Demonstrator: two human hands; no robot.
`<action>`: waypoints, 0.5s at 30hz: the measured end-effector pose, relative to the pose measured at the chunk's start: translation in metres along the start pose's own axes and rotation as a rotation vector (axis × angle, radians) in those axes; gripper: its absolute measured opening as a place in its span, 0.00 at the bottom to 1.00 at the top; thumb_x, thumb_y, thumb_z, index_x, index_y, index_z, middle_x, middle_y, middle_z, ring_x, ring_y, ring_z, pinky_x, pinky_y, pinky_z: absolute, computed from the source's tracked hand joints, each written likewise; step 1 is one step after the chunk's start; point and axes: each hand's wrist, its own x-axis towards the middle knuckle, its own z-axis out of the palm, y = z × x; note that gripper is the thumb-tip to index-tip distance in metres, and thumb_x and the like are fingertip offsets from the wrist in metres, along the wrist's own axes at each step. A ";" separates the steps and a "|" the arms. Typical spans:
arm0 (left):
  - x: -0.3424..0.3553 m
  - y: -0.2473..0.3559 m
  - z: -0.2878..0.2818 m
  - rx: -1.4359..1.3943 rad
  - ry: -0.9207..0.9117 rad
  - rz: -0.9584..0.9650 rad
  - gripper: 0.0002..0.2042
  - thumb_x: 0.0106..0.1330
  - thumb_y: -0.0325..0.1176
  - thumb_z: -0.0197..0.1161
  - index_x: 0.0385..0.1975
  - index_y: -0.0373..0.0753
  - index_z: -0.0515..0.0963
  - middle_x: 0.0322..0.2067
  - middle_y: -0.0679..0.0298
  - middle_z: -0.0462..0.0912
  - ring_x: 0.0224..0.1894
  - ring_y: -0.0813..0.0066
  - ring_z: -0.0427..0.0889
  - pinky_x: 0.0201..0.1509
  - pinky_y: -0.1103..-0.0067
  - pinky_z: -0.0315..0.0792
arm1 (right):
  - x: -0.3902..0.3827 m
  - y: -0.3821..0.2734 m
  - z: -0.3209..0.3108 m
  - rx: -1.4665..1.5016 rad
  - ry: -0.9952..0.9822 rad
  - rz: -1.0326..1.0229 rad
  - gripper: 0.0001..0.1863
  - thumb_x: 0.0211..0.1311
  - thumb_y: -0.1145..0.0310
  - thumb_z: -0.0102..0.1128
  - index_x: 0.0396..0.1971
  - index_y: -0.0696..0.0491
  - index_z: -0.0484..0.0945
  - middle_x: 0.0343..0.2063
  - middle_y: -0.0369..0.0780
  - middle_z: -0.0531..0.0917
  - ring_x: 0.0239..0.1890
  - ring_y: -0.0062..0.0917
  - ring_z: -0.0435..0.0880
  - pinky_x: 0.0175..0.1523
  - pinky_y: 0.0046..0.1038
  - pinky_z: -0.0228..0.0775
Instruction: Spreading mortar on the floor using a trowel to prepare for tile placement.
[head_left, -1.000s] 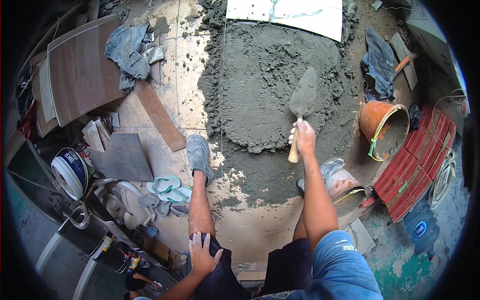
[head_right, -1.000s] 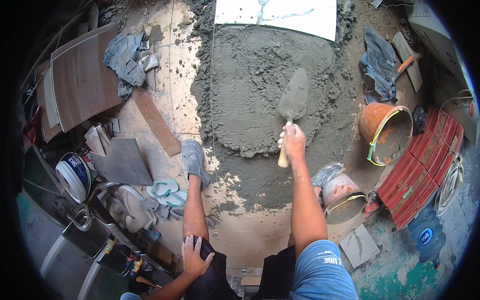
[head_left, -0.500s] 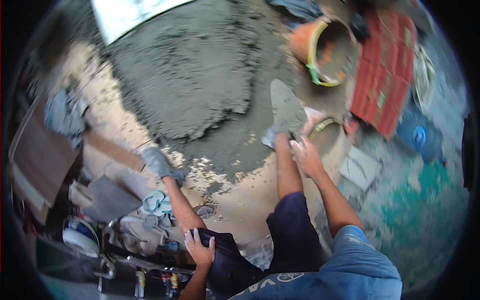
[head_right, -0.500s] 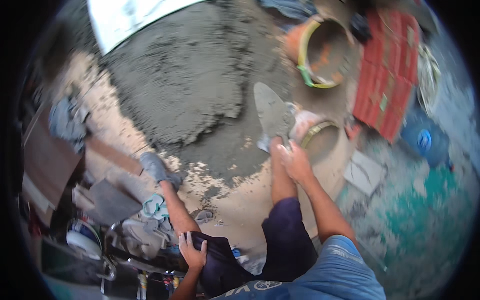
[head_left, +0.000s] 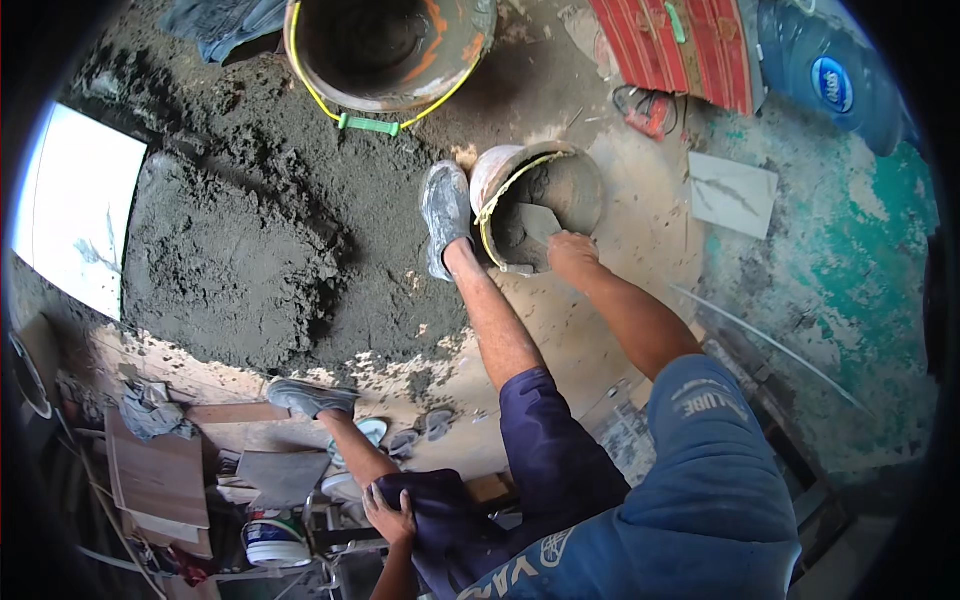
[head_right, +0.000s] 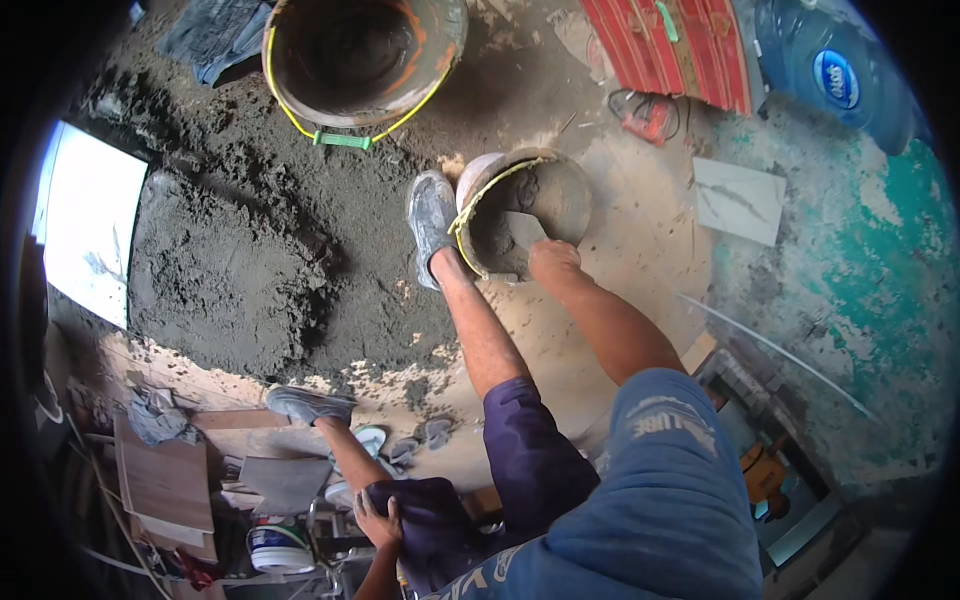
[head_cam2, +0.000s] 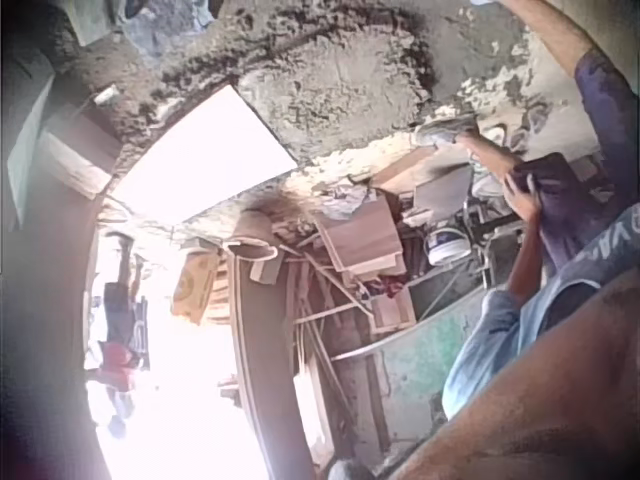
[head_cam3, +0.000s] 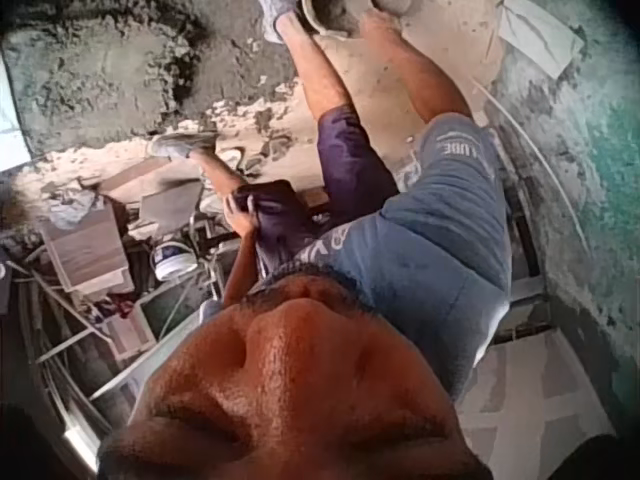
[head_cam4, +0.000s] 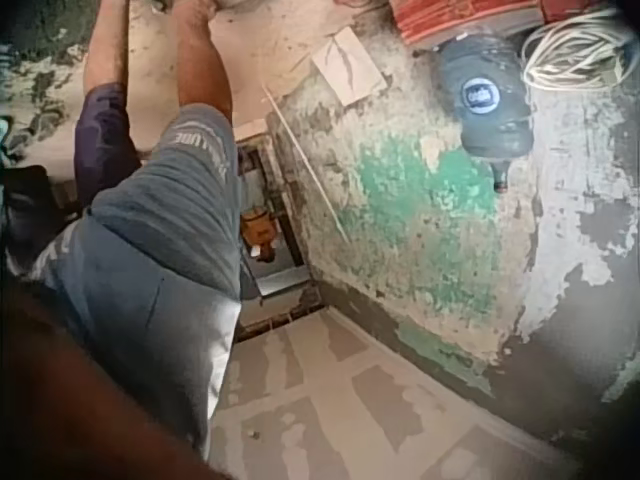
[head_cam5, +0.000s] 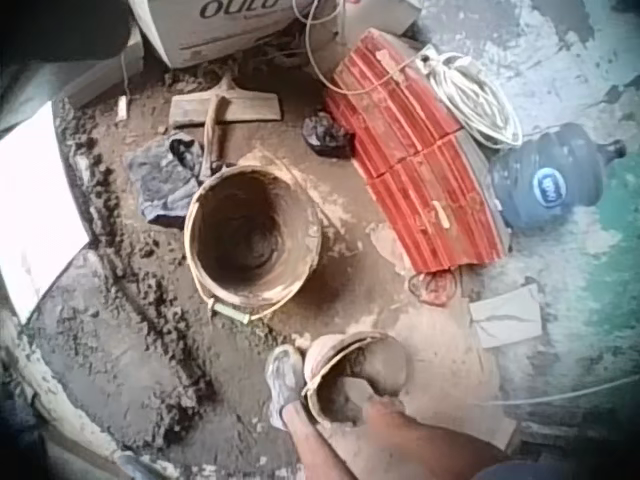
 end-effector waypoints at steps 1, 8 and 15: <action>0.000 -0.001 -0.005 0.024 0.017 0.002 0.39 0.60 0.53 0.65 0.66 0.34 0.63 0.65 0.41 0.62 0.68 0.42 0.59 0.71 0.57 0.52 | -0.006 -0.013 -0.003 0.079 0.012 -0.029 0.11 0.59 0.69 0.54 0.32 0.56 0.84 0.36 0.49 0.86 0.39 0.44 0.86 0.46 0.41 0.79; 0.004 -0.004 -0.029 0.144 0.045 0.029 0.37 0.59 0.51 0.65 0.65 0.35 0.64 0.64 0.43 0.63 0.67 0.43 0.60 0.70 0.57 0.53 | -0.055 -0.029 -0.046 0.320 -0.215 -0.062 0.17 0.62 0.62 0.54 0.39 0.60 0.83 0.43 0.53 0.84 0.48 0.44 0.84 0.53 0.40 0.76; 0.003 0.010 -0.022 0.092 0.037 0.008 0.37 0.60 0.51 0.64 0.64 0.33 0.65 0.64 0.43 0.64 0.67 0.43 0.60 0.71 0.58 0.53 | -0.041 0.057 0.047 0.738 0.156 -0.184 0.23 0.60 0.55 0.61 0.41 0.63 0.79 0.39 0.56 0.83 0.44 0.51 0.81 0.51 0.40 0.73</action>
